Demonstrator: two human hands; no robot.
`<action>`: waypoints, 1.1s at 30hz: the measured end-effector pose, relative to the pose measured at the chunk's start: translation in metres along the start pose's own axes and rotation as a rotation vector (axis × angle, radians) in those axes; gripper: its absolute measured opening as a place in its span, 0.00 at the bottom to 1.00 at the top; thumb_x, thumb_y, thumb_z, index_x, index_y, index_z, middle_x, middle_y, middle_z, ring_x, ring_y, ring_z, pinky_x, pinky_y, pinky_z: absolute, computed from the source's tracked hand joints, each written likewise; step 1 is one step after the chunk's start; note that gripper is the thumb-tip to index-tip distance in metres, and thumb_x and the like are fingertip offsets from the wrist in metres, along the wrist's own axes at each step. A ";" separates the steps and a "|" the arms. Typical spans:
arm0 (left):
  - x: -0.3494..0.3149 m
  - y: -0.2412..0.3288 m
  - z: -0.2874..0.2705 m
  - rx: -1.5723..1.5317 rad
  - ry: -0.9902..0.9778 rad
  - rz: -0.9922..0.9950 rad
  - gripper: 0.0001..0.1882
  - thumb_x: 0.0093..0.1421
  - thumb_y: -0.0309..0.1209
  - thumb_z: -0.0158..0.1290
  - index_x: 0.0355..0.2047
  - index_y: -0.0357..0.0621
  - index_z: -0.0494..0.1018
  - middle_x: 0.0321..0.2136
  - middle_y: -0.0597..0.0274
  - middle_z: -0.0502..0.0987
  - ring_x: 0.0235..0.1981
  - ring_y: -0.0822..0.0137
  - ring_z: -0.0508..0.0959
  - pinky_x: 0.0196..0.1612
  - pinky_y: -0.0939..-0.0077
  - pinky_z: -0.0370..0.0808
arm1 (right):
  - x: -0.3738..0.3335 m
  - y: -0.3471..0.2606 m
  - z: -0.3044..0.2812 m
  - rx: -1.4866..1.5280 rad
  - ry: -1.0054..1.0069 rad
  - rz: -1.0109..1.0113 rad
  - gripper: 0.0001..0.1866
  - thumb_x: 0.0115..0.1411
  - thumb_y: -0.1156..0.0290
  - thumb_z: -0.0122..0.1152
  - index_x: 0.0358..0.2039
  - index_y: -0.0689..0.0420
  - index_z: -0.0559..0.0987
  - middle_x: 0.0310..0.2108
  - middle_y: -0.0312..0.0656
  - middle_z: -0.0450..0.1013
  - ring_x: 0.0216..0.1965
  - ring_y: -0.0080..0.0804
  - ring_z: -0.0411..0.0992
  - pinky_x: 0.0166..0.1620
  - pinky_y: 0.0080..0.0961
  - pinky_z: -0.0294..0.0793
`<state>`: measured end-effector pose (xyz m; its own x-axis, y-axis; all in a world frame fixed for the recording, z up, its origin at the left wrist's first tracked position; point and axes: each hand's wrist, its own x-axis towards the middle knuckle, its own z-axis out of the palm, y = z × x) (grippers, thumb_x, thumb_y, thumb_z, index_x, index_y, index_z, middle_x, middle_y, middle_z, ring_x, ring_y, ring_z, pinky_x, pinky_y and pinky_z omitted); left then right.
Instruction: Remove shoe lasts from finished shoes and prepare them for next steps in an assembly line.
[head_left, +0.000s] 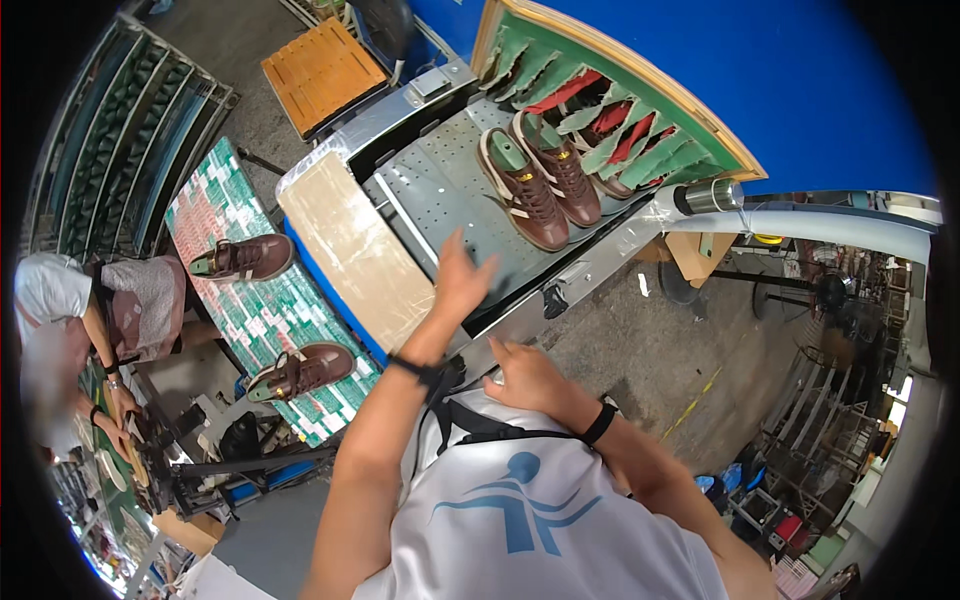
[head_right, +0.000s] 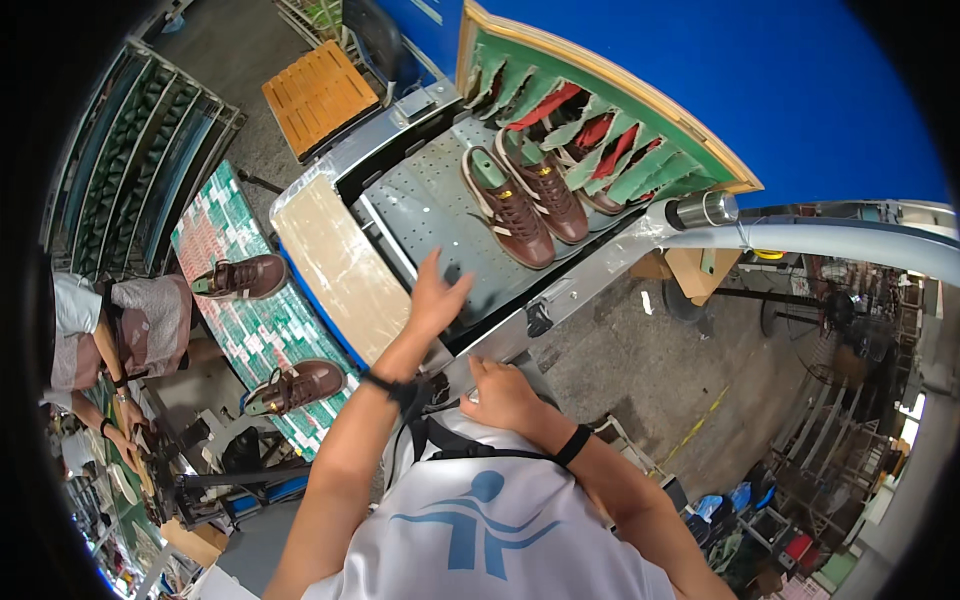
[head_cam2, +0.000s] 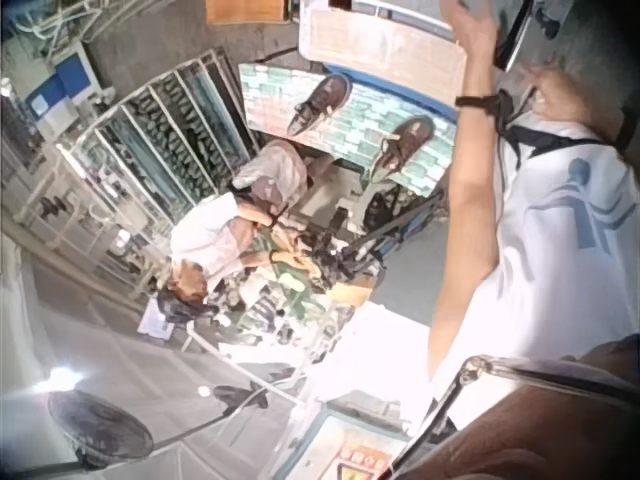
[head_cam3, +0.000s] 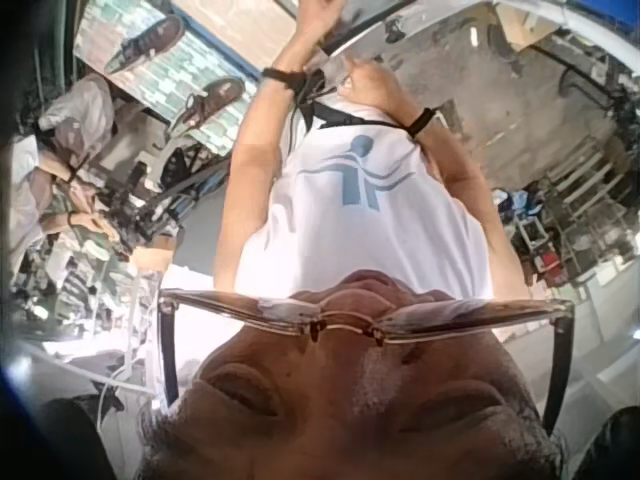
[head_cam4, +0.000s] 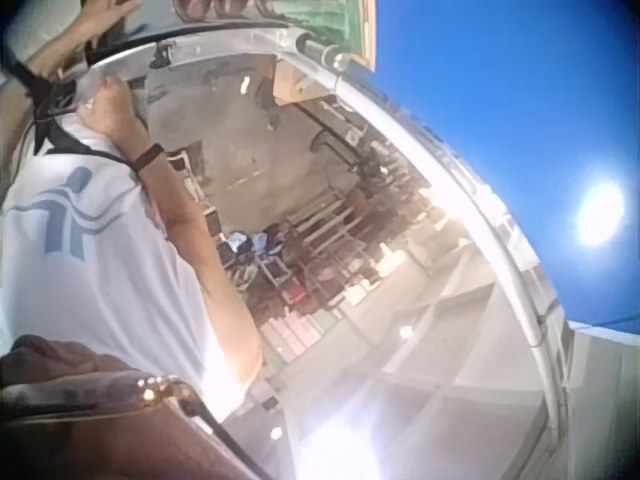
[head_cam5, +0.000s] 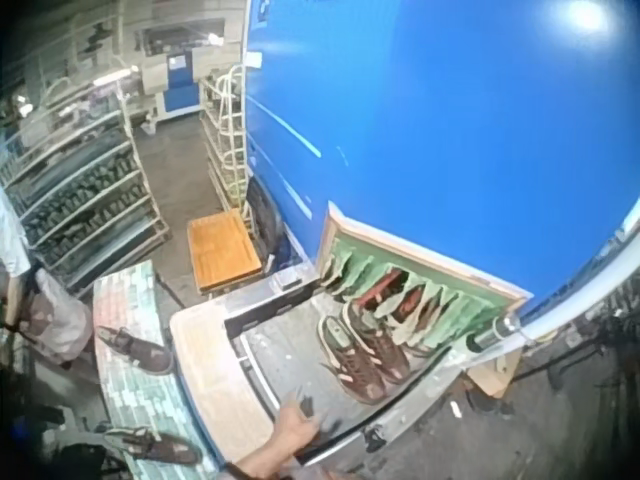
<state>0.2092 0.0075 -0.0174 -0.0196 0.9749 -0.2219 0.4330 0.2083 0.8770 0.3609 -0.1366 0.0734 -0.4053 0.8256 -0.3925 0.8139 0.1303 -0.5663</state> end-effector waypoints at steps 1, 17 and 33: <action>0.027 0.021 0.034 -0.023 0.037 -0.036 0.49 0.58 0.45 0.73 0.71 0.28 0.65 0.67 0.31 0.70 0.69 0.39 0.72 0.72 0.54 0.69 | -0.004 0.009 -0.002 0.006 -0.006 0.009 0.41 0.59 0.53 0.70 0.63 0.74 0.75 0.45 0.63 0.80 0.47 0.61 0.82 0.54 0.49 0.81; 0.102 0.041 0.048 -0.693 -0.062 -0.350 0.18 0.59 0.34 0.71 0.45 0.41 0.78 0.40 0.58 0.85 0.39 0.63 0.86 0.44 0.62 0.85 | -0.042 0.067 -0.029 0.088 -0.022 0.241 0.44 0.63 0.49 0.66 0.69 0.73 0.71 0.50 0.64 0.80 0.54 0.61 0.80 0.60 0.49 0.78; -0.103 -0.061 -0.168 -0.032 0.021 -0.277 0.49 0.58 0.41 0.76 0.70 0.31 0.60 0.56 0.43 0.82 0.58 0.51 0.83 0.64 0.61 0.78 | 0.003 -0.037 0.002 0.307 0.007 0.030 0.41 0.63 0.60 0.70 0.70 0.72 0.69 0.51 0.64 0.79 0.53 0.62 0.79 0.57 0.49 0.79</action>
<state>0.0335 -0.0919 0.0235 -0.1523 0.8818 -0.4464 0.3802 0.4692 0.7970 0.3285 -0.1403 0.0918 -0.3798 0.8302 -0.4080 0.6610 -0.0650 -0.7475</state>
